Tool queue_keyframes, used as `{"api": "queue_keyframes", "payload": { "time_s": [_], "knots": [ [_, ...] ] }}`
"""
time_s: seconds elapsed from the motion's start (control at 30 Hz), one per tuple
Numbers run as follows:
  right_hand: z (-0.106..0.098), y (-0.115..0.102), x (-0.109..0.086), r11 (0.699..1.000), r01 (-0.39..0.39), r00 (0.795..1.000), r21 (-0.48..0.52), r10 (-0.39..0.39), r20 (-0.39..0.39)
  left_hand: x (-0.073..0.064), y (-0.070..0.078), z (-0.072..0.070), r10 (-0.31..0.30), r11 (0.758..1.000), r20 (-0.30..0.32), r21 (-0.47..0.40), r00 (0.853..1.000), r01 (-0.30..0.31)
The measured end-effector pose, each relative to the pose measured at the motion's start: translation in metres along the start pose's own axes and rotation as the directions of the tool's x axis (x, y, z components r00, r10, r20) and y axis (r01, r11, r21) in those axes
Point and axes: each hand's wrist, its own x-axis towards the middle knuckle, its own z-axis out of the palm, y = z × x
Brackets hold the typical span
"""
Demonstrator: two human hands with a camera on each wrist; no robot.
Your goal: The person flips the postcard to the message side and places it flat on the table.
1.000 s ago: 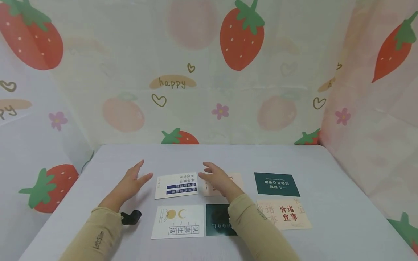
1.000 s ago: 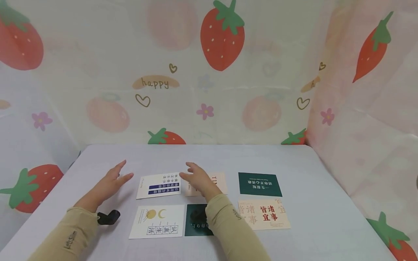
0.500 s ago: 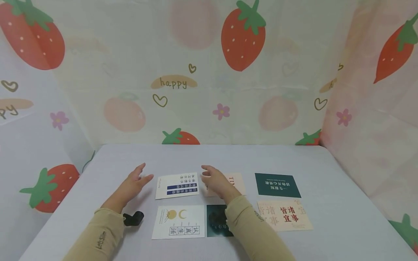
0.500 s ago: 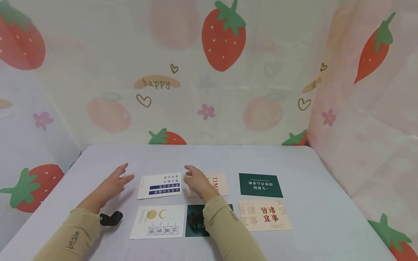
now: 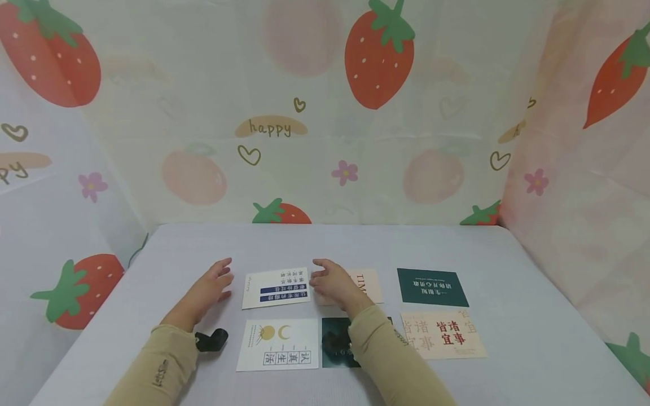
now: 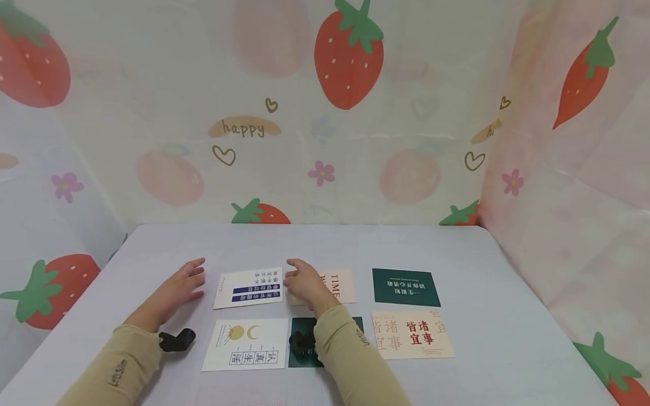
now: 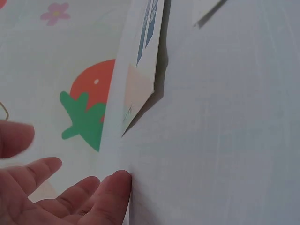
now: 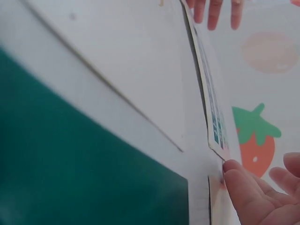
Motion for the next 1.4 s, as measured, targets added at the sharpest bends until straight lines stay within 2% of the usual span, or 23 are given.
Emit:
{"api": "queue_keyframes", "payload": {
  "time_s": [0.1,0.33,0.5,0.63,0.8,1.1,1.4],
  "knots": [
    [0.0,0.0,0.0,1.0,0.005,1.0,0.012,-0.005,0.005,0.003,-0.002,0.001,-0.013,0.997,-0.015,-0.073,1.0,0.011],
    [-0.001,-0.001,-0.005,1.0,0.002,1.0,0.017,-0.002,0.026,0.002,0.0,0.01,-0.076,0.99,-0.07,-0.121,0.995,0.067],
    [-0.001,-0.001,-0.008,1.0,-0.008,1.0,0.026,0.007,0.025,0.001,0.002,0.015,-0.109,0.975,-0.046,-0.197,0.993,0.098],
    [0.0,-0.001,-0.008,1.0,-0.001,1.0,0.029,0.001,0.028,0.003,0.002,0.017,-0.129,0.969,-0.047,-0.218,0.991,0.116],
    [-0.001,-0.001,-0.007,1.0,-0.004,1.0,0.01,0.004,0.026,0.005,0.0,0.019,-0.14,0.975,-0.079,-0.184,0.987,0.123],
    [-0.001,-0.003,-0.006,1.0,-0.021,1.0,-0.002,0.021,0.022,0.008,-0.004,0.019,-0.121,0.988,-0.129,-0.106,0.984,0.108],
    [0.0,-0.003,-0.006,1.0,-0.031,0.999,0.001,0.031,0.029,0.009,-0.005,0.02,-0.158,0.987,-0.158,-0.044,0.975,0.153]
  ]
}}
